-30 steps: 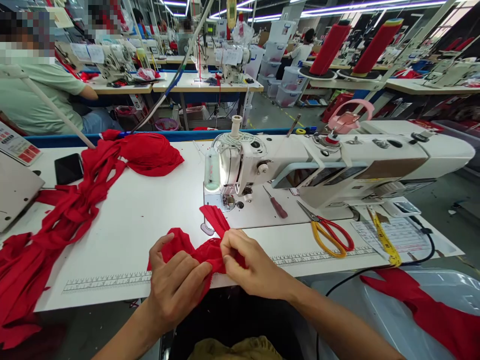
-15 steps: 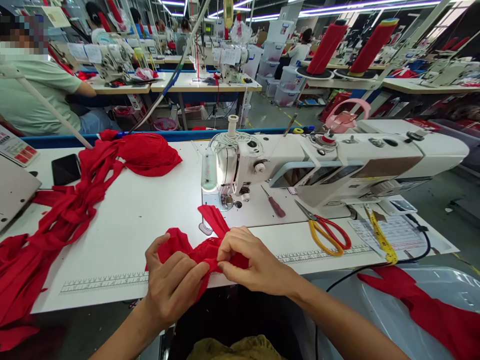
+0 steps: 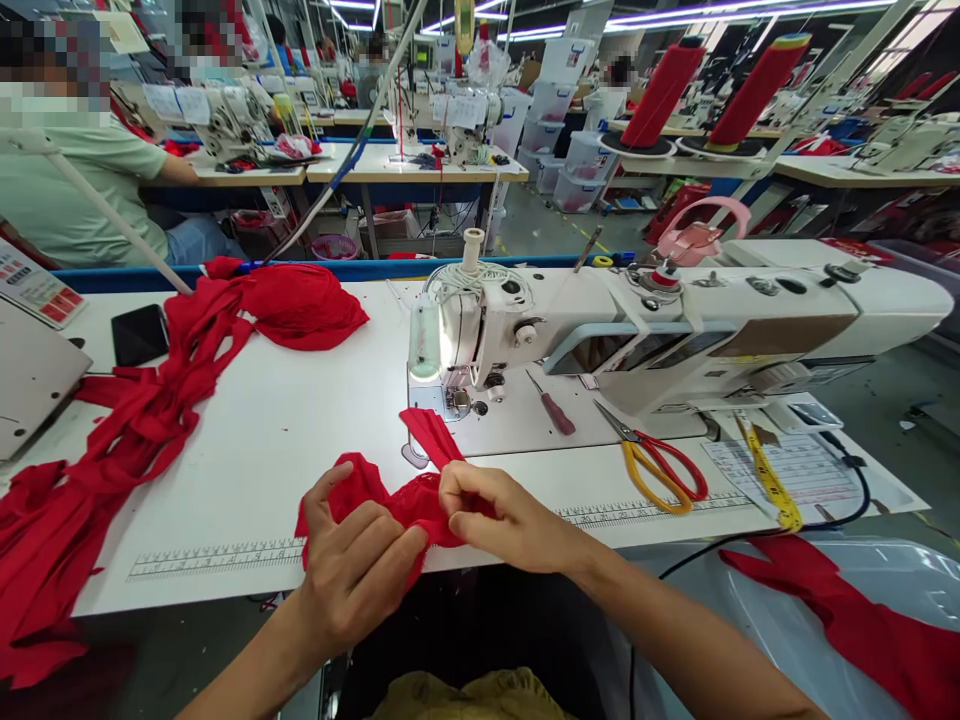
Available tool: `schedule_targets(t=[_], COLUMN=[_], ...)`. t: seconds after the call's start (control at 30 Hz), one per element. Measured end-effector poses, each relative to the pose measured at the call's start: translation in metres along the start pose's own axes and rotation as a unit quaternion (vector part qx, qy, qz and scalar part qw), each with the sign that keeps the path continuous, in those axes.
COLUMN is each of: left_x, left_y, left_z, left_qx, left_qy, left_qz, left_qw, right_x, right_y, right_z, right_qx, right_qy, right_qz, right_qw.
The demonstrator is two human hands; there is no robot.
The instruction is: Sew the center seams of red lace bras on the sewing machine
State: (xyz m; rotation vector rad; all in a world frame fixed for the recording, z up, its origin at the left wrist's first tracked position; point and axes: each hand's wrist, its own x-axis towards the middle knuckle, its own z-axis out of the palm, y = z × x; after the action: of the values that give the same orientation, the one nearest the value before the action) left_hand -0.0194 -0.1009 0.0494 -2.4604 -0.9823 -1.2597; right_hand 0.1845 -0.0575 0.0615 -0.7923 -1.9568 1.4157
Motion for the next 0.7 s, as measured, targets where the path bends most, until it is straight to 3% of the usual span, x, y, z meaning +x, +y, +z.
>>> schedule_targets(t=[0.13, 0.3, 0.4, 0.7], left_x=[-0.001, -0.003, -0.004, -0.014], left_y=[-0.001, -0.003, -0.002, -0.006], left_z=[-0.001, 0.001, 0.002, 0.003], left_qx=[0.008, 0.008, 0.009, 0.001], left_qy=[0.008, 0.007, 0.0, -0.002], left_qz=[-0.013, -0.013, -0.015, 0.007], left_qw=[1.0, 1.0, 1.0, 1.0], right_x=[-0.003, -0.006, -0.004, 0.002], right_y=[0.003, -0.004, -0.008, -0.005], right_z=[-0.007, -0.001, 0.004, 0.002], right_qx=[0.056, -0.125, -0.176, -0.086], right_qy=[0.035, 0.045, 0.028, -0.021], right_qz=[0.05, -0.058, -0.09, -0.047], right_qw=[0.997, 0.989, 0.98, 0.995])
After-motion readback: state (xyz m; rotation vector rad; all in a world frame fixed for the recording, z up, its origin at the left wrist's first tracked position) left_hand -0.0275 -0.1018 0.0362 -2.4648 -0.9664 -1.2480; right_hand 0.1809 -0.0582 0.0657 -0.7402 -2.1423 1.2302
